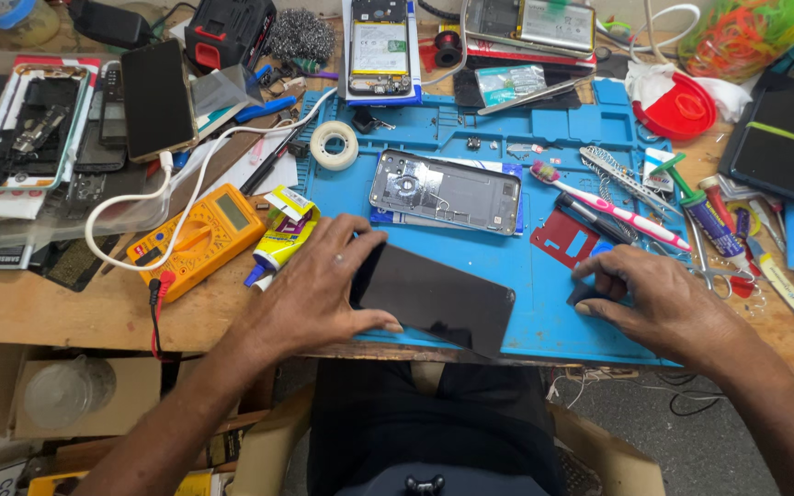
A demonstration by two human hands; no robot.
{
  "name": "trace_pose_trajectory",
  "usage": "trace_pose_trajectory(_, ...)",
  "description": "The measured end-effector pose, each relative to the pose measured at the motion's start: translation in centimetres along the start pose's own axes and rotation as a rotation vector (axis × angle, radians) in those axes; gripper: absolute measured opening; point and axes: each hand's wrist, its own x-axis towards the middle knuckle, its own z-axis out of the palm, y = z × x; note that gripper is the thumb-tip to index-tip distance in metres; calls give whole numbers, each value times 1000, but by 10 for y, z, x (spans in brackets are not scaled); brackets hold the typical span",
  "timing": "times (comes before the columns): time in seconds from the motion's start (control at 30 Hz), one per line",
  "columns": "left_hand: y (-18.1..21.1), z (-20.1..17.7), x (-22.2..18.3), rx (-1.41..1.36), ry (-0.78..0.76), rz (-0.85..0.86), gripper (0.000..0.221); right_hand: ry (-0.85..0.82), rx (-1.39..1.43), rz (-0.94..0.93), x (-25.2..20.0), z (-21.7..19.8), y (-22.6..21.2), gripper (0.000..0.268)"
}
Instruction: The person replaces a mobile phone screen by removing the old panel, cleaning the frame with a brush and a thin tool, and fitting a new screen assembly onto the chassis.
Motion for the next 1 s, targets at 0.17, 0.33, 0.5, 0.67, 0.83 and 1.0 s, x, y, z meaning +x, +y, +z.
trace_pose_trajectory(0.17,7,9,-2,31,122,74,96,163,237,-8,-5,3,9,19)
trace_pose_trajectory(0.33,15,15,0,1,135,54,94,330,519,-78,-10,25,-1,26)
trace_pose_trajectory(0.5,18,15,2,14,126,60,95,390,281,-24,-7,30,-16,19)
trace_pose_trajectory(0.67,17,16,4,6,118,42,92,394,262,22,-13,24,-9,22)
trace_pose_trajectory(0.83,21,22,4,3,161,68,93,430,330,-41,-9,33,-15,19)
trace_pose_trajectory(1.0,23,27,4,-22,107,61,93,401,243,34,-3,32,-30,17)
